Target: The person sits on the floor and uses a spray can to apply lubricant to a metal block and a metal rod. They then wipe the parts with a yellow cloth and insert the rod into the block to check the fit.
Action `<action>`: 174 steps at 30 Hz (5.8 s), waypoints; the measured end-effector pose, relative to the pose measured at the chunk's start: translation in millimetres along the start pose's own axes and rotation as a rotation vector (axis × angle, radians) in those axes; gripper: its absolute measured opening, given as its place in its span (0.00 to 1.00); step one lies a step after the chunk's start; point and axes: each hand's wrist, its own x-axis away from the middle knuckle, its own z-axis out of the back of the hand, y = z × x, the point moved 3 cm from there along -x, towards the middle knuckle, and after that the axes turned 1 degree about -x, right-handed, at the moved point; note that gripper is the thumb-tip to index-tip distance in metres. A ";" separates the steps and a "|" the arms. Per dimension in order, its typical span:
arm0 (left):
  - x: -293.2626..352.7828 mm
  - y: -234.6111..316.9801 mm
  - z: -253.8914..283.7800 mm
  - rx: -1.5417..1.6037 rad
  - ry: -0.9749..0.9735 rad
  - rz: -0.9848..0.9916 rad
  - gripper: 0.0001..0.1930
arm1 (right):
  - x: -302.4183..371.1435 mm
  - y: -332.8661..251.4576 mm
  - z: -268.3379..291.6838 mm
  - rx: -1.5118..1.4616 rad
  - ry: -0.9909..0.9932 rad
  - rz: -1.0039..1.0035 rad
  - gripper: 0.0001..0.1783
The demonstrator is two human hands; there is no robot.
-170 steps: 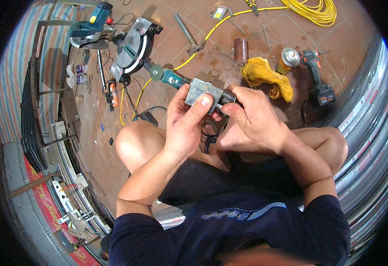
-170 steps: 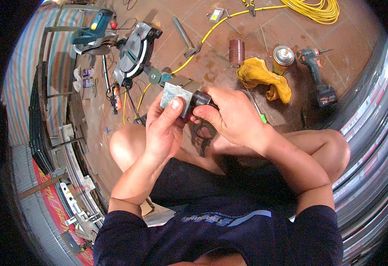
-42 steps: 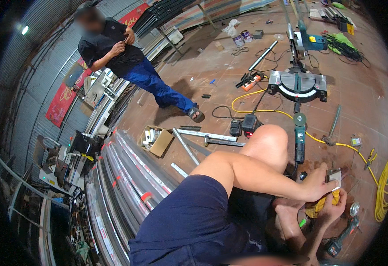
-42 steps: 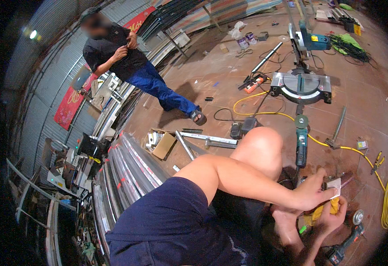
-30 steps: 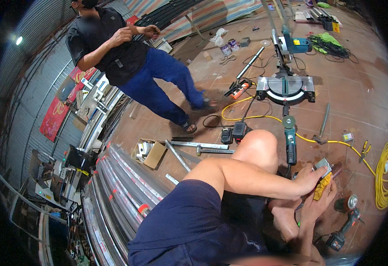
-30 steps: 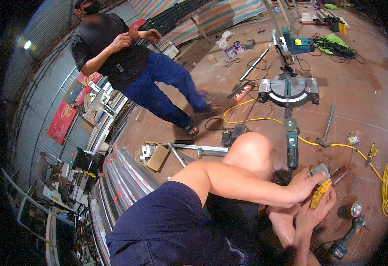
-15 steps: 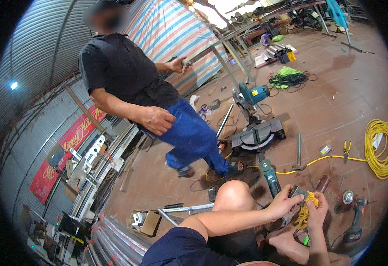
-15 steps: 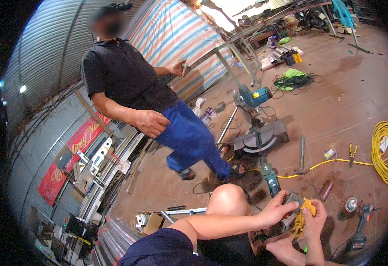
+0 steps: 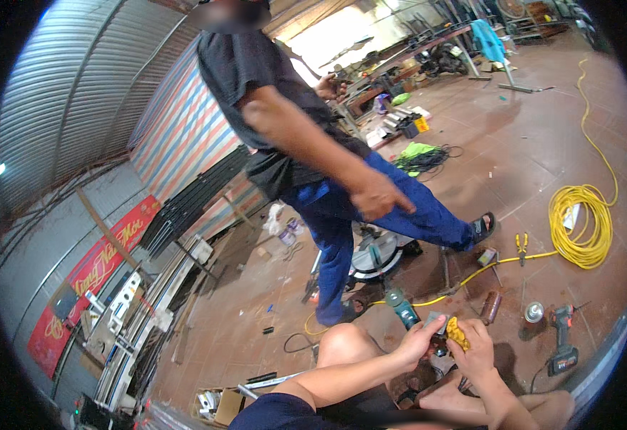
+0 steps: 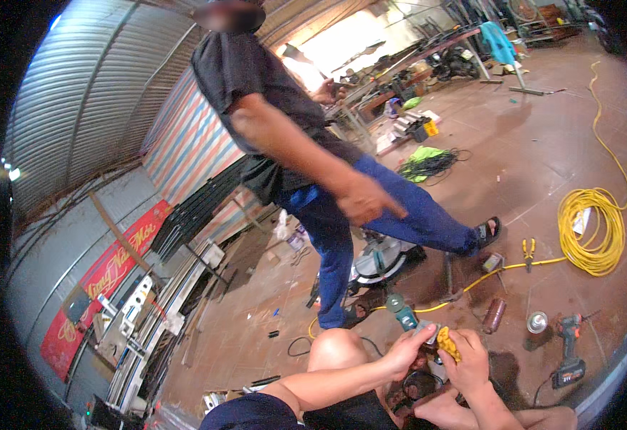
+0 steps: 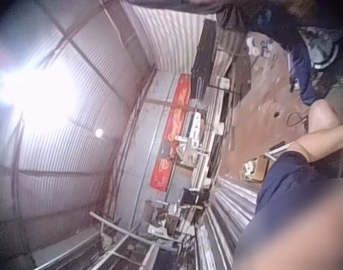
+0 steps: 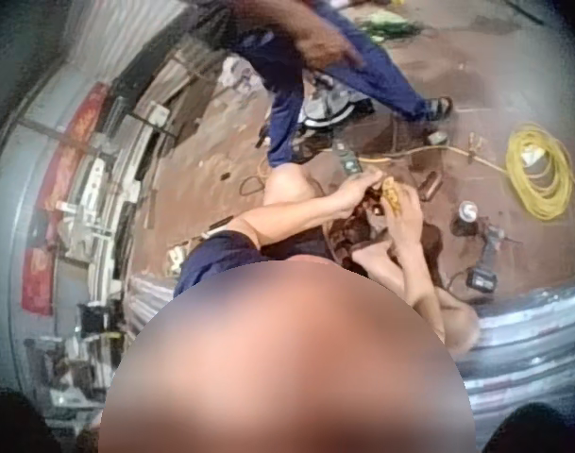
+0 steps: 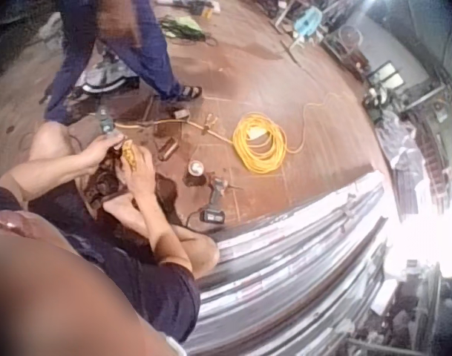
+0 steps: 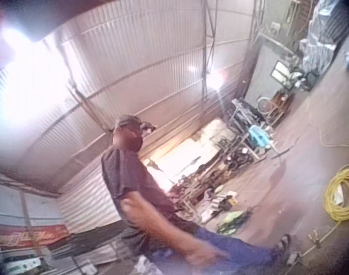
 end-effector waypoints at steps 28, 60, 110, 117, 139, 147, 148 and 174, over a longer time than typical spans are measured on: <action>18.4 21.7 -11.9 -0.032 0.050 -0.167 0.17 | 8.7 10.6 -11.6 -0.292 0.040 -0.338 0.23; 6.7 8.0 9.5 -0.080 -0.045 -0.260 0.23 | 13.0 39.3 -29.6 -0.867 -0.091 -0.873 0.15; 81.5 81.4 22.8 0.496 -0.148 -0.249 0.31 | -55.3 -601.9 -321.1 -0.045 -1.160 1.518 0.43; 99.8 89.3 35.9 0.537 -0.116 -0.282 0.29 | -6.9 -628.1 -321.9 -0.218 -1.097 1.633 0.36; 79.7 83.6 71.4 0.926 -0.046 -0.098 0.23 | -139.2 -195.2 -94.5 -0.197 -0.457 0.109 0.15; 52.2 74.6 59.9 0.705 -0.020 0.086 0.24 | -40.7 -23.2 -57.8 -0.427 -0.813 -0.465 0.34; 50.8 76.7 55.7 0.672 -0.058 0.066 0.25 | -36.7 -17.8 -56.9 -0.271 -0.846 -0.396 0.33; -17.0 39.9 4.8 0.359 -0.026 0.156 0.23 | -25.9 65.3 0.1 -1.157 -0.030 -0.999 0.21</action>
